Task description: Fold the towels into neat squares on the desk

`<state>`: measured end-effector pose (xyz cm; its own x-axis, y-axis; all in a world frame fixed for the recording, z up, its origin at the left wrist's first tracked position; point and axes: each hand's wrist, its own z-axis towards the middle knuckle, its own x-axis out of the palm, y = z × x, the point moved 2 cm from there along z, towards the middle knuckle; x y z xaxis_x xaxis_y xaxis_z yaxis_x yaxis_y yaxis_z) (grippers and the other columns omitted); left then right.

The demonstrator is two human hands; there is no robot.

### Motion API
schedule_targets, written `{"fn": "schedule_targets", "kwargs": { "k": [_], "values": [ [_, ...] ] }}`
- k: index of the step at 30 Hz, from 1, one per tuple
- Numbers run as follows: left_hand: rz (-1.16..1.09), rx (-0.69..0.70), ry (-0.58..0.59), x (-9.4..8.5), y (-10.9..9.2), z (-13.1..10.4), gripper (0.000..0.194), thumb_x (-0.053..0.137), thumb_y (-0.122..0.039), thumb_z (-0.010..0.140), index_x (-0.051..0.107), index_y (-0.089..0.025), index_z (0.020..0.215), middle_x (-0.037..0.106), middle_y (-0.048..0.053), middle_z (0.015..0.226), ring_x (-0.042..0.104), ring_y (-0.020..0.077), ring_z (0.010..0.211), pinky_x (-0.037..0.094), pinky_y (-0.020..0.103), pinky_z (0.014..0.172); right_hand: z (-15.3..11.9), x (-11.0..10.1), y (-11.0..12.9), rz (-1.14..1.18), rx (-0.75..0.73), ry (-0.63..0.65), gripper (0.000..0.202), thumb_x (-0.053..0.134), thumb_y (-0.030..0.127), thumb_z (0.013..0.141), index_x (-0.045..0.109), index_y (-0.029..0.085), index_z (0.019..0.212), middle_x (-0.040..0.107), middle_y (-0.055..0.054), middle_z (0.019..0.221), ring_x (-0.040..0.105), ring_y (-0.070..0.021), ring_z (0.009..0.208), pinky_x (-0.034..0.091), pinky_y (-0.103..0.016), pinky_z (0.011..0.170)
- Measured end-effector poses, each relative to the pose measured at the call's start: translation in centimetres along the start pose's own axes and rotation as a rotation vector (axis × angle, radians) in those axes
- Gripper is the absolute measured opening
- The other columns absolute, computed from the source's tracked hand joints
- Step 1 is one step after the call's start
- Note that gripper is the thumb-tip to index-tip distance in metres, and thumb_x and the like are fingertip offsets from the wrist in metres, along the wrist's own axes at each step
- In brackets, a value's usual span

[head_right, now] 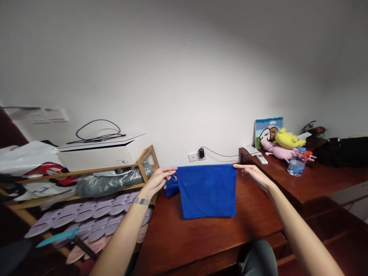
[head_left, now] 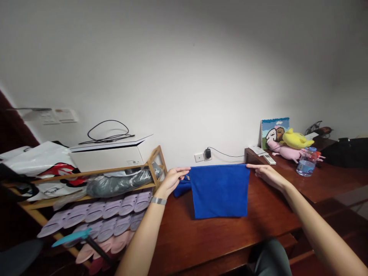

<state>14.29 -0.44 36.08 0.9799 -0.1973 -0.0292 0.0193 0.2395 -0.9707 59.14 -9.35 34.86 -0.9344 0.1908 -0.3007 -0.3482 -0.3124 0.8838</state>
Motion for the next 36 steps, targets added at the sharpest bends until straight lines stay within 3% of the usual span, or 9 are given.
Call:
{"fn": "schedule_targets", "kwargs": {
  "k": [6, 12, 15, 20, 23, 26, 28, 32, 36],
  "values": [
    [0.001, -0.063, 0.069, -0.1, -1.1, -1.2, 0.04, 0.095, -0.036, 0.058, 0.086, -0.019, 0.094, 0.081, 0.009, 0.082, 0.067, 0.0152, 0.064, 0.046, 0.025, 0.055, -0.3, -0.2, -0.3, 0.157, 0.112, 0.151, 0.056, 0.068, 0.05, 0.079, 0.078, 0.02, 0.124, 0.081, -0.008, 0.102, 0.064, -0.0178, 0.074, 0.056, -0.036, 0.078],
    [0.03, -0.059, 0.011, 0.1, -1.5, -2.5, 0.045, 0.097, -0.043, 0.057, 0.085, -0.018, 0.092, 0.082, 0.01, 0.089, 0.073, 0.0197, 0.072, 0.056, 0.029, 0.064, -1.5, 0.0, 0.8, 0.046, 0.07, 0.119, 0.059, 0.078, 0.066, 0.077, 0.08, 0.026, 0.12, 0.076, -0.009, 0.128, 0.068, -0.0317, 0.119, 0.055, -0.044, 0.102],
    [0.106, 0.101, -0.066, 0.6, -2.5, -4.5, 0.038, 0.094, -0.047, 0.062, 0.085, -0.02, 0.086, 0.083, 0.011, 0.097, 0.075, 0.0241, 0.084, 0.06, 0.036, 0.078, -2.8, 0.2, 1.8, 0.017, -0.006, 0.001, 0.055, 0.083, 0.067, 0.072, 0.084, 0.024, 0.107, 0.08, -0.01, 0.117, 0.071, -0.033, 0.116, 0.054, -0.048, 0.106],
    [0.231, 0.548, -0.2, 1.5, -4.5, -10.2, 0.013, 0.085, -0.038, 0.081, 0.083, -0.026, 0.077, 0.082, 0.006, 0.09, 0.072, 0.026, 0.101, 0.055, 0.043, 0.101, -7.2, 0.0, 3.9, 0.027, -0.257, -0.248, 0.029, 0.082, 0.053, 0.081, 0.085, 0.027, 0.094, 0.081, -0.009, 0.103, 0.074, -0.0272, 0.1, 0.062, -0.039, 0.089],
    [0.146, 0.552, -0.299, 1.7, -4.1, -10.8, 0.01, 0.084, -0.035, 0.082, 0.082, -0.025, 0.08, 0.082, 0.006, 0.097, 0.073, 0.0261, 0.106, 0.057, 0.043, 0.101, -8.2, 0.0, 4.5, 0.036, -0.312, -0.333, 0.022, 0.082, 0.048, 0.083, 0.085, 0.027, 0.091, 0.081, -0.008, 0.101, 0.074, -0.0262, 0.098, 0.063, -0.038, 0.086],
    [0.077, 0.399, -0.35, 1.5, -1.4, -7.7, 0.022, 0.087, -0.04, 0.076, 0.083, -0.021, 0.086, 0.082, 0.009, 0.102, 0.076, 0.0268, 0.1, 0.062, 0.038, 0.088, -6.0, 0.7, 2.6, 0.028, -0.239, -0.33, 0.029, 0.081, 0.052, 0.083, 0.085, 0.025, 0.093, 0.081, -0.009, 0.106, 0.074, -0.027, 0.102, 0.062, -0.041, 0.092],
    [0.082, 0.271, -0.332, 1.2, 1.8, -4.3, 0.033, 0.089, -0.044, 0.072, 0.083, -0.018, 0.093, 0.083, 0.011, 0.102, 0.077, 0.0272, 0.096, 0.062, 0.037, 0.085, -3.1, 1.8, -0.7, 0.038, -0.15, -0.283, 0.037, 0.081, 0.057, 0.081, 0.085, 0.024, 0.097, 0.081, -0.009, 0.109, 0.075, -0.0284, 0.105, 0.061, -0.044, 0.097],
    [0.256, 0.008, -0.186, 0.5, 11.4, 1.5, 0.04, 0.083, -0.048, 0.073, 0.084, -0.017, 0.098, 0.083, 0.012, 0.103, 0.078, 0.0278, 0.098, 0.062, 0.039, 0.091, 2.5, 6.1, -11.0, 0.029, 0.056, -0.136, 0.051, 0.077, 0.063, 0.079, 0.084, 0.019, 0.105, 0.081, -0.012, 0.111, 0.075, -0.0311, 0.109, 0.058, -0.046, 0.102],
    [0.369, -0.095, -0.124, 0.5, 21.0, 3.5, 0.034, 0.082, -0.047, 0.067, 0.083, -0.016, 0.08, 0.084, 0.013, 0.089, 0.08, 0.0317, 0.087, 0.064, 0.043, 0.083, 4.8, 12.0, -20.8, -0.138, 0.211, -0.011, 0.044, 0.068, 0.057, 0.085, 0.084, 0.018, 0.099, 0.081, -0.014, 0.109, 0.077, -0.0301, 0.106, 0.059, -0.044, 0.1]
  ]
}}
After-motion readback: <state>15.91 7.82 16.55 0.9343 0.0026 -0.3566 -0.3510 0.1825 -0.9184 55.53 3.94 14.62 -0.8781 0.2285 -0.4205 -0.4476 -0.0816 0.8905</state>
